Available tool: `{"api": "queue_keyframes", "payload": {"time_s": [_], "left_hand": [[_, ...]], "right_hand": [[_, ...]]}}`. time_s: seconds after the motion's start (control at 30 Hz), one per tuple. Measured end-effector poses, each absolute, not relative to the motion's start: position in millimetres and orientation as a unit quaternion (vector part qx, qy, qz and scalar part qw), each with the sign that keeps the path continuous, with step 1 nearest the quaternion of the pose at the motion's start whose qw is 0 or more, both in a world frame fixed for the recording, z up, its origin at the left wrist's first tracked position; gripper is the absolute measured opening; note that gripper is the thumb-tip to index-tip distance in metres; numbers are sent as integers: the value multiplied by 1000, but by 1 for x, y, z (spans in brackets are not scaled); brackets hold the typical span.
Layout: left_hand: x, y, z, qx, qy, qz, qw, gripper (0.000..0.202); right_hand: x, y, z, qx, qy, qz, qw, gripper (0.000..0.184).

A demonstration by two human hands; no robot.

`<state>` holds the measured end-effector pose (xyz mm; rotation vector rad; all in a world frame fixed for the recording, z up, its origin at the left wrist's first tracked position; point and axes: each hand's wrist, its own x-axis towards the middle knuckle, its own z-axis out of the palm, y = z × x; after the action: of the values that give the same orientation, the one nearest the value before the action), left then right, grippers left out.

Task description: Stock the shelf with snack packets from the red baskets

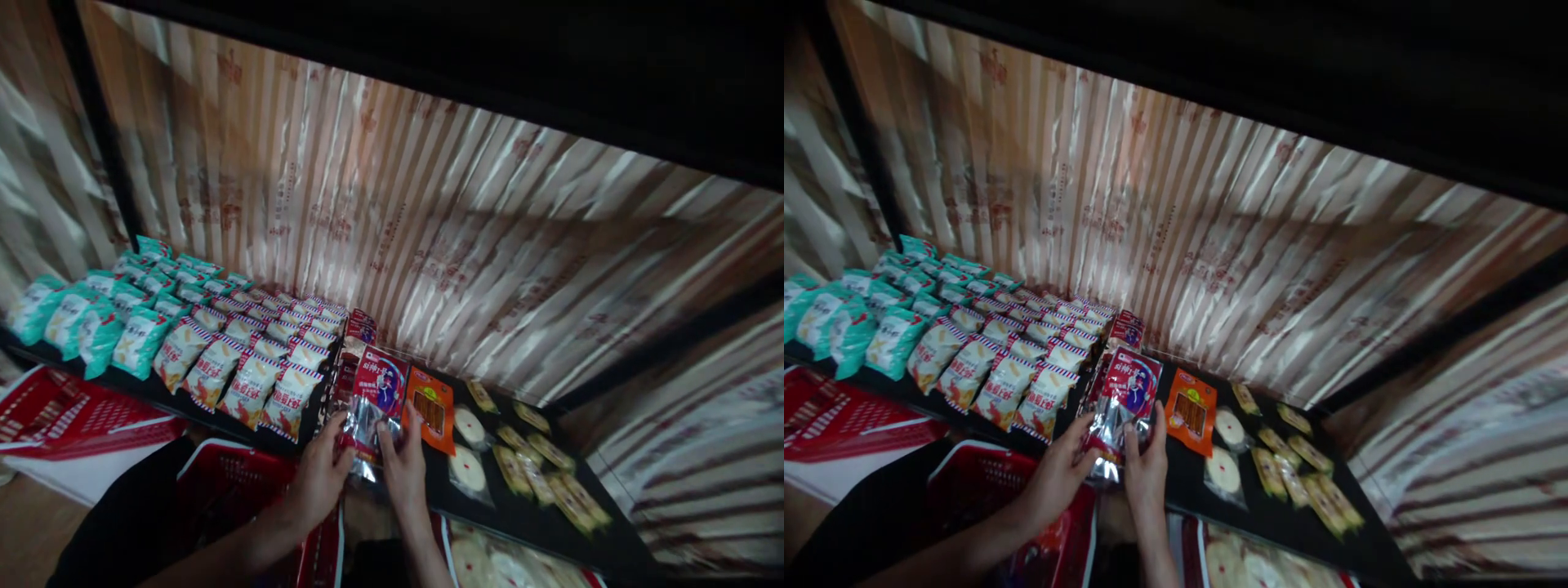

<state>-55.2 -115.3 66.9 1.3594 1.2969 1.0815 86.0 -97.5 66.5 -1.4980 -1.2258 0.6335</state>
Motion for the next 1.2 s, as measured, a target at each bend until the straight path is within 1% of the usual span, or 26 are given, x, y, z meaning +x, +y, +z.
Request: {"api": "queue_keyframes", "payload": {"time_s": [0.1, 0.2, 0.27, 0.37, 0.5, 0.67, 0.83, 0.93, 1.07, 1.2], "left_hand": [[-32, -82, 65, 567, 555, 440, 421, 53], [-19, -53, 64, 577, 573, 445, 374, 58], [-14, -38, 65, 586, 585, 451, 333, 55], [-12, -20, 70, 599, 604, 434, 296, 45], [-12, -3, 77, 597, 633, 405, 281, 45], [-13, 9, 78, 603, 658, 362, 268, 44], [-14, 9, 77, 608, 686, 319, 241, 39], [-16, 7, 77, 617, 707, 272, 213, 38], [-19, 1, 76, 651, 713, 219, 140, 40], [-19, -6, 74, 699, 683, 205, 48, 39]], "right_hand": [[101, -58, 73, -620, -554, 223, 509, 63], [109, -23, 75, -645, -571, 206, 464, 54], [111, -4, 74, -671, -576, 192, 427, 50], [110, 19, 71, -689, -597, 158, 379, 46], [104, 39, 65, -707, -616, 91, 335, 42], [97, 52, 56, -697, -640, 33, 321, 39], [93, 53, 49, -691, -655, 31, 303, 36], [91, 52, 45, -693, -657, 28, 295, 36], [90, 51, 43, -693, -663, 19, 284, 36], [90, 50, 44, -686, -668, 12, 287, 35]]}}
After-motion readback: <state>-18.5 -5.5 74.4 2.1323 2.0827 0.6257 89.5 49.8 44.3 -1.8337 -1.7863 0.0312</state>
